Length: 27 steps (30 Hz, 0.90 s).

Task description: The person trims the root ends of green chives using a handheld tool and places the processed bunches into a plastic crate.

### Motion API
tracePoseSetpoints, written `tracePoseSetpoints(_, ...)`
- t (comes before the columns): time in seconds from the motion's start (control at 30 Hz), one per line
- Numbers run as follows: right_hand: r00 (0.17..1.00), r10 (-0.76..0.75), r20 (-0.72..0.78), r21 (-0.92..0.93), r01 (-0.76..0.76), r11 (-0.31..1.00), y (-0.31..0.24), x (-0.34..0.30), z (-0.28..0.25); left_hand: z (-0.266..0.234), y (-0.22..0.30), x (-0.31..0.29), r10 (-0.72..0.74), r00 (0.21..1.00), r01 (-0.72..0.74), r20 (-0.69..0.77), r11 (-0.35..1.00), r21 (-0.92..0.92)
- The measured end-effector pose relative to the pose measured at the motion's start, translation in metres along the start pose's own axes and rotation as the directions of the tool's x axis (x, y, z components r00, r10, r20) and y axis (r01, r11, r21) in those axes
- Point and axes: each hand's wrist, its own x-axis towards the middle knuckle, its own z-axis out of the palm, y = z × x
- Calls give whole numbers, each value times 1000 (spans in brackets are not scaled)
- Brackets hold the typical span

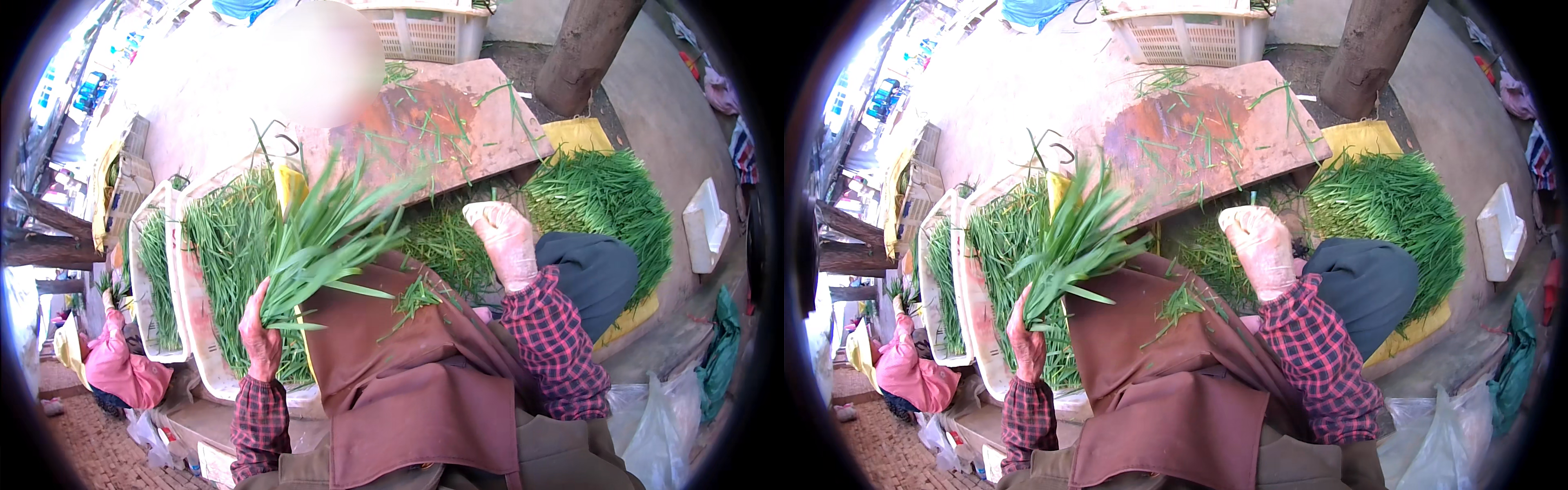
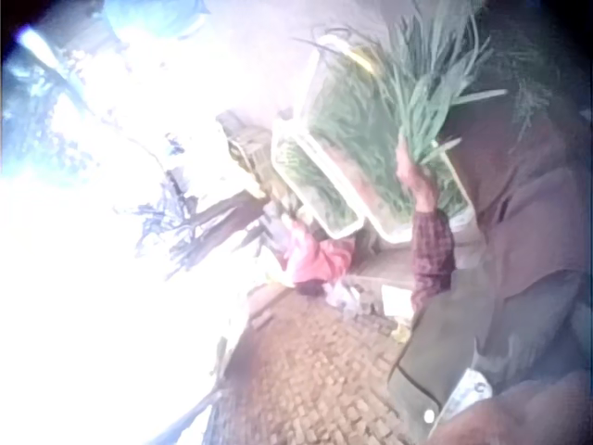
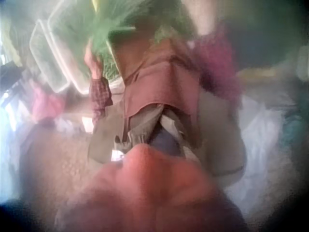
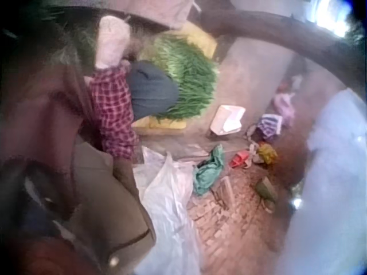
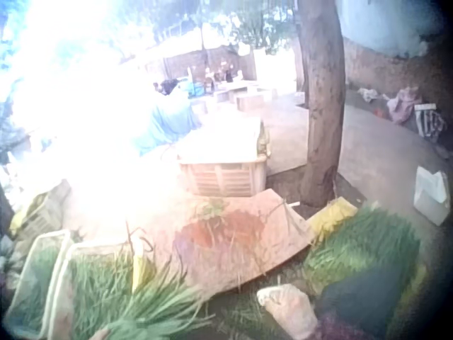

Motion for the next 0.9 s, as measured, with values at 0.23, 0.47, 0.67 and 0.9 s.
tracePoseSetpoints(0.23,999,33,-1,156,-33,987,-1,-6,6,0,9,-2,-73,997,73,11,997,7)
tracePoseSetpoints(0.47,949,277,150,297,-310,903,2,-19,-9,-3,27,13,50,997,-40,-65,988,149)
tracePoseSetpoints(0.67,932,230,-281,359,-120,926,-52,-8,-49,-11,52,44,158,988,-144,-1,906,398)
tracePoseSetpoints(0.9,855,-448,-262,-124,431,894,-81,11,-66,6,78,68,385,923,-338,-17,830,444)
